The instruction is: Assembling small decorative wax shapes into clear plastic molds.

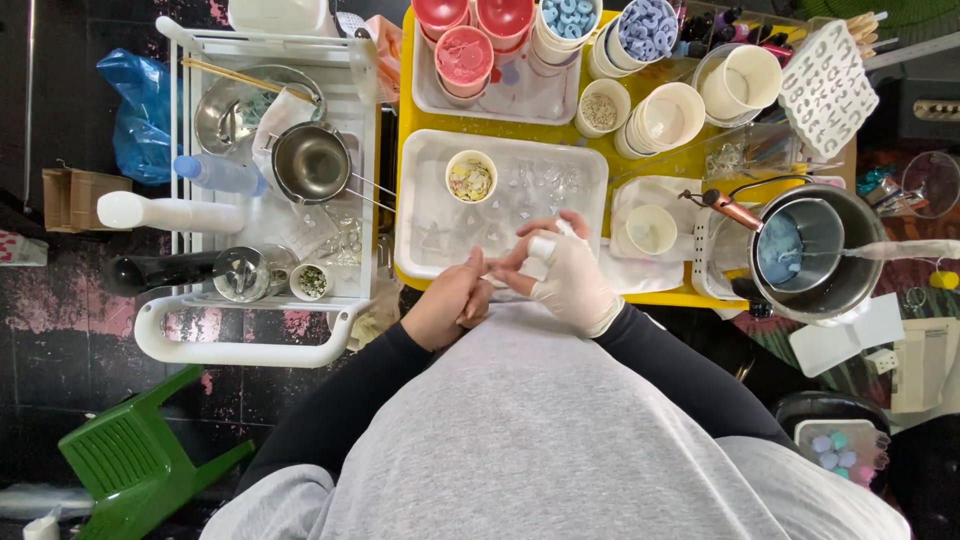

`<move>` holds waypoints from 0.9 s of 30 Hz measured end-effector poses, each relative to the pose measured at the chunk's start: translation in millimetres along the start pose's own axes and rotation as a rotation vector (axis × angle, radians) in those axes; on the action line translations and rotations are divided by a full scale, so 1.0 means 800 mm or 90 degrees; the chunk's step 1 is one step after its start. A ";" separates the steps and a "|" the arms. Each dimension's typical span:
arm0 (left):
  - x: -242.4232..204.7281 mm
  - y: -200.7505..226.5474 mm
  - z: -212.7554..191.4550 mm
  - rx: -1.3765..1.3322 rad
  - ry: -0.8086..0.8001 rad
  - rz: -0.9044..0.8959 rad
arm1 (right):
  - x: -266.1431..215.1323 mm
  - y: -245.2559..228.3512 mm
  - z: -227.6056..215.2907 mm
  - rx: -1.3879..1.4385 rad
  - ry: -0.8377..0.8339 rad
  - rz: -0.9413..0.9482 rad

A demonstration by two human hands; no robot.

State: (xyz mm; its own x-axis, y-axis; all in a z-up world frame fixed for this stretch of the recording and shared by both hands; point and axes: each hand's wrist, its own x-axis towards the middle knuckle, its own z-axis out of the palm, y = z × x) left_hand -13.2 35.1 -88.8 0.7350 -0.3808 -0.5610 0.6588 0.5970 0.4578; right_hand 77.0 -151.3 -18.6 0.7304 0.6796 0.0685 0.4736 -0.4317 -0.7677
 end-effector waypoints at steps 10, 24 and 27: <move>-0.019 0.008 -0.019 -0.015 0.070 0.002 | 0.054 0.014 0.039 -0.035 -0.039 -0.135; -0.042 -0.001 -0.049 -0.138 -0.035 0.086 | 0.150 0.113 0.091 -0.316 0.032 -0.009; -0.043 0.001 -0.045 -0.125 -0.025 0.078 | 0.152 0.115 0.094 -0.331 0.027 -0.008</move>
State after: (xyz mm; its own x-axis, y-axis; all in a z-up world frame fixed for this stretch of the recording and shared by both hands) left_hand -43.7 74.1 -93.8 0.8157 -0.3217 -0.4809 0.5230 0.7652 0.3753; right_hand 172.2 -64.0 -129.1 0.7373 0.6666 0.1095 0.6564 -0.6686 -0.3494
